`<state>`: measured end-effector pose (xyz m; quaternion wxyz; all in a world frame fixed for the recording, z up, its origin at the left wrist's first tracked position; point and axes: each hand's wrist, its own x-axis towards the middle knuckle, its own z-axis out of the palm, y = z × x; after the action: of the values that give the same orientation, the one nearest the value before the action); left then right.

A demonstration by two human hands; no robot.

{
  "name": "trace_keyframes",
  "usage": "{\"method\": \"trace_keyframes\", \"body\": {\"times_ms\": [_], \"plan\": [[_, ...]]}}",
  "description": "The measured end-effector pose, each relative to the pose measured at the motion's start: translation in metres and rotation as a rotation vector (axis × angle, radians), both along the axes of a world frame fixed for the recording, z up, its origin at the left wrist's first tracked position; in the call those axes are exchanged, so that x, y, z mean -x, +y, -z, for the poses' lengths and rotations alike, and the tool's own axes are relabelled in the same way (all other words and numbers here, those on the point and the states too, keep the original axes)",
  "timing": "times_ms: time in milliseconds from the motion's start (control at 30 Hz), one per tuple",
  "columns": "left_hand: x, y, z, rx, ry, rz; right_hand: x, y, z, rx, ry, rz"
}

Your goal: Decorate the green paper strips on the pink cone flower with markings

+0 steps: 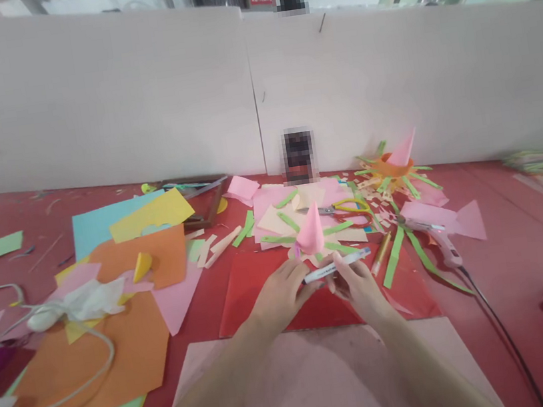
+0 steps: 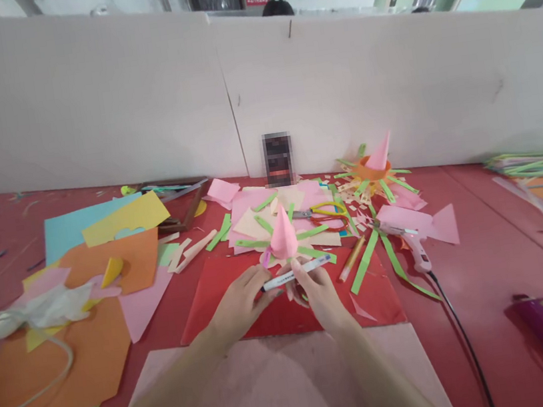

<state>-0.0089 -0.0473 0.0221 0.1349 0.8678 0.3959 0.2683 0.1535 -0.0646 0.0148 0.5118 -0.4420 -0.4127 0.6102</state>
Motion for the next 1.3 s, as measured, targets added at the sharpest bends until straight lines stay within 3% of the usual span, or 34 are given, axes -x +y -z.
{"method": "trace_keyframes", "body": {"times_ms": [233,367,433,567,633,733,967,1300], "plan": [[0.005,0.005,-0.002,-0.239,0.090,-0.121,-0.014,0.010,-0.004,-0.035,0.137,0.219],[0.007,0.007,0.000,-0.150,0.178,-0.151,-0.023,0.018,-0.001,-0.005,0.167,0.244],[0.008,0.006,0.000,-0.072,0.154,-0.165,-0.024,0.017,0.000,0.067,0.119,0.116],[0.009,0.001,-0.005,0.056,0.015,-0.129,-0.024,0.007,-0.004,0.251,-0.149,-0.365],[0.008,-0.001,-0.009,0.171,-0.022,-0.029,-0.024,0.003,-0.008,0.270,-0.253,-0.536],[0.005,-0.003,-0.011,0.368,-0.019,0.076,-0.025,0.001,-0.012,0.221,-0.283,-0.682],[0.005,-0.002,-0.007,0.530,0.017,0.087,-0.034,0.003,-0.024,0.156,-0.488,-0.771],[-0.004,-0.005,-0.016,0.447,0.164,0.182,-0.042,0.003,-0.030,0.113,-0.615,-0.829]]}}
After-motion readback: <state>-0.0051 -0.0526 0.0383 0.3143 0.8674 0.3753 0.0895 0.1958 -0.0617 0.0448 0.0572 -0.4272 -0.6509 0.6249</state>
